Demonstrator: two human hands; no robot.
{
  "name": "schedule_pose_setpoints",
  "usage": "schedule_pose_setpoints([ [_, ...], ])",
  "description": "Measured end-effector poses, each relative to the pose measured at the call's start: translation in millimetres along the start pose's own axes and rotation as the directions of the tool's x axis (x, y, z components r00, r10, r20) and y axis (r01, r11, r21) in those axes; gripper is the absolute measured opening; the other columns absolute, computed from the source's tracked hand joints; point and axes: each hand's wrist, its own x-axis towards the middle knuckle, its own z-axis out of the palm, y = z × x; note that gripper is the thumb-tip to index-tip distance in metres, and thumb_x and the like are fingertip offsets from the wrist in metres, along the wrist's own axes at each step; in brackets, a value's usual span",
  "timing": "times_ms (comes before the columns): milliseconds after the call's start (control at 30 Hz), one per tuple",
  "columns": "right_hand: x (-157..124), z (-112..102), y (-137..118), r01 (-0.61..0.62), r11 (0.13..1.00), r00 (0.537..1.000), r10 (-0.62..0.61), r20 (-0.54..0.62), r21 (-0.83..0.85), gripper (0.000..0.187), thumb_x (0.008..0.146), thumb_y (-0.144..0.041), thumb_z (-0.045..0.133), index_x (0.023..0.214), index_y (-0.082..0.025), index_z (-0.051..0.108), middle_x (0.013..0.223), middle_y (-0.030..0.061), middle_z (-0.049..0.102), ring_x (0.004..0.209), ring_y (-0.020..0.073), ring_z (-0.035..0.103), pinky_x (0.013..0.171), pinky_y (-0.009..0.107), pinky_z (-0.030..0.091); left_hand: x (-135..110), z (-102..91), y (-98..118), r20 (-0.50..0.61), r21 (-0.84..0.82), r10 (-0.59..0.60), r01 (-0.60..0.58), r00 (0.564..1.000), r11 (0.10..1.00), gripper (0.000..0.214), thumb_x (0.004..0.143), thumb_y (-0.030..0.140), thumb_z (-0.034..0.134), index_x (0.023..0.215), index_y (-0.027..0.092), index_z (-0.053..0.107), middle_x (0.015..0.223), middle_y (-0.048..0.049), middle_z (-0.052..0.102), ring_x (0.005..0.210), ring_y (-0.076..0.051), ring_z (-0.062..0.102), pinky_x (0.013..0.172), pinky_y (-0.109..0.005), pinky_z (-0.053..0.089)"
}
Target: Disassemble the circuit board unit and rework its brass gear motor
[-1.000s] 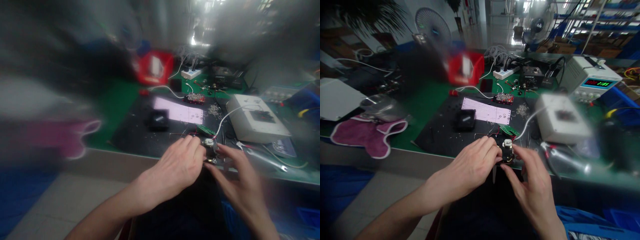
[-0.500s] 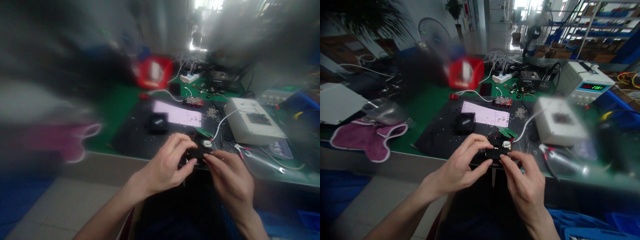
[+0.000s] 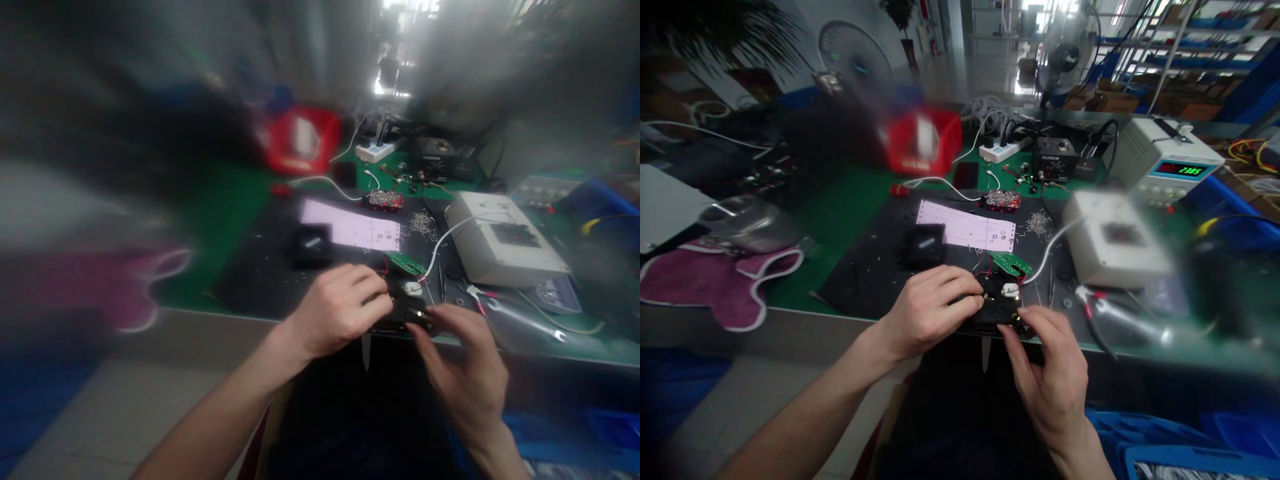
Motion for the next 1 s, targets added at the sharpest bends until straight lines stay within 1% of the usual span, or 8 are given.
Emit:
schedule_pose_setpoints([
  [100,1,0,0,0.011,1.0,1.0,-0.011,0.023,-0.008,0.031,0.093,-0.009,0.075,0.121,-0.011,0.062,0.114,0.007,0.061,0.105,0.0116,0.061,0.098,0.023,0.05,-1,-0.5,-6,0.003,-0.013,0.039,-0.039,0.999,0.999,0.007,0.097,0.013,0.057,0.099,0.016,0.063,0.108,-0.0041,0.07,0.1,-0.021,0.063,0.083,-0.034,0.053],
  [233,3,0,-3,0.035,0.999,0.999,-0.034,0.031,-0.018,0.028,0.093,-0.006,0.073,0.119,-0.011,0.063,0.113,0.0062,0.061,0.103,0.0103,0.061,0.096,0.021,0.049,-4,2.2,-12,0.002,-0.115,-0.011,0.011,1.0,0.993,0.013,0.094,0.008,0.055,0.102,0.015,0.063,0.11,-0.0064,0.069,0.099,-0.02,0.062,0.081,-0.032,0.052],
  [367,3,0,-2,0.024,1.0,0.998,-0.024,0.05,0.004,0.029,0.096,-0.008,0.071,0.123,-0.012,0.062,0.114,0.0065,0.06,0.105,0.0107,0.06,0.096,0.022,0.048,-2,3.2,-13,0.011,-0.187,-0.046,0.048,0.999,0.981,0.014,0.093,0.007,0.054,0.099,0.016,0.062,0.106,-0.0064,0.067,0.098,-0.019,0.06,0.079,-0.032,0.051],
  [467,0,1,1,-0.012,1.0,0.998,0.01,0.065,0.018,0.03,0.096,-0.01,0.072,0.125,-0.012,0.061,0.114,0.0061,0.061,0.106,0.0108,0.06,0.097,0.022,0.048,4,-1.0,-10,0.057,-0.133,-0.04,0.047,0.998,0.99,0.013,0.094,0.009,0.054,0.1,0.016,0.063,0.11,-0.0075,0.067,0.102,-0.021,0.06,0.084,-0.035,0.052],
  [567,-2,2,4,-0.041,0.999,0.997,0.039,0.065,0.034,0.033,0.096,-0.012,0.073,0.127,-0.011,0.059,0.115,0.0061,0.061,0.105,0.0107,0.06,0.099,0.022,0.048,12,-5.0,-5,0.073,-0.066,0.043,-0.039,0.996,0.997,0.009,0.097,0.012,0.055,0.099,0.016,0.063,0.109,-0.0066,0.069,0.103,-0.022,0.061,0.087,-0.038,0.052],
  [667,-2,2,4,-0.056,0.998,0.997,0.054,0.058,0.038,0.031,0.097,-0.013,0.071,0.126,-0.012,0.059,0.116,0.0062,0.061,0.107,0.0114,0.06,0.101,0.023,0.047,14,-4.3,-4,0.05,-0.046,0.15,-0.148,0.987,0.988,0.01,0.098,0.015,0.057,0.089,0.017,0.061,0.1,-0.0048,0.071,0.094,-0.02,0.064,0.081,-0.036,0.053],
  [733,-2,1,2,-0.077,0.997,0.996,0.076,0.056,0.026,0.031,0.098,-0.015,0.071,0.127,-0.013,0.059,0.117,0.0066,0.06,0.109,0.0126,0.06,0.102,0.025,0.047,11,-1.8,-4,0.034,-0.045,0.184,-0.182,0.982,0.982,0.014,0.098,0.016,0.057,0.084,0.017,0.06,0.096,-0.0049,0.072,0.09,-0.02,0.066,0.078,-0.035,0.054],
  [1000,-2,-1,-1,-0.149,0.988,0.988,0.147,0.042,0.05,0.026,0.098,-0.017,0.069,0.122,-0.012,0.063,0.116,0.0075,0.06,0.11,0.0134,0.059,0.103,0.024,0.047,1,7.9,-4,-0.113,-0.081,0.156,-0.166,0.981,0.983,0.011,0.092,0.012,0.064,0.083,0.016,0.06,0.095,-0.0035,0.074,0.089,-0.018,0.068,0.08,-0.034,0.058],
])
